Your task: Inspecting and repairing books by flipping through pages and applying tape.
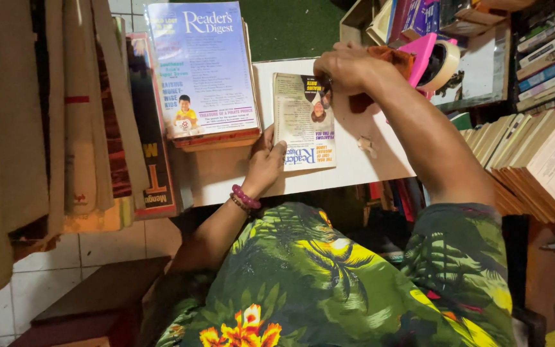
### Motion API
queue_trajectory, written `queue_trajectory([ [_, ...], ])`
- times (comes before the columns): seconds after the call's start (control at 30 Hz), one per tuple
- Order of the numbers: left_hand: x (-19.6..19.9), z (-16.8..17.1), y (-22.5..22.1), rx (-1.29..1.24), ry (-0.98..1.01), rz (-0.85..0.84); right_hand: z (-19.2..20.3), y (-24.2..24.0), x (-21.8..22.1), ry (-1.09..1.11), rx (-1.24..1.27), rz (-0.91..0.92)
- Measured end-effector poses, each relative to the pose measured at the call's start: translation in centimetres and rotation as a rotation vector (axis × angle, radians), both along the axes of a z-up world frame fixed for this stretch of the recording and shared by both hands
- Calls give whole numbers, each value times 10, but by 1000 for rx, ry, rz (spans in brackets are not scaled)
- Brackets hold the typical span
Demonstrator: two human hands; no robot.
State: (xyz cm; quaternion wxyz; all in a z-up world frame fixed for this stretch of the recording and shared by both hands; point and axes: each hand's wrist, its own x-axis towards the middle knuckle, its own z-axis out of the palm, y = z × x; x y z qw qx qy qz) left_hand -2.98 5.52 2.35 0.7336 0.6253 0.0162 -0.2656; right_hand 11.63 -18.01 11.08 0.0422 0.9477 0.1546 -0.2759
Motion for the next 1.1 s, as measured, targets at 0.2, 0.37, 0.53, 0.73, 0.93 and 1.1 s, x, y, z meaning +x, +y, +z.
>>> queue_trajectory([
  [0.2, -1, -7, 1, 26, -82, 29, -9, 0, 7, -32, -26, 90],
  [0.37, 1, -11, 3, 70, -158, 12, 16, 14, 12, 128, -68, -54],
  [0.53, -3, -13, 5, -8, -173, 16, 70, 20, -9, 183, -127, -87],
  [0.73, -11, -14, -2, -60, -333, 79, 129, 5, -45, 92, -141, 91],
  [0.93, -5, 15, -7, -262, -469, 78, 158, -27, -80, -154, 143, 195],
  [1.1, 13, 76, -4, -28, -931, 80, 167, -40, -106, -333, 320, 215],
])
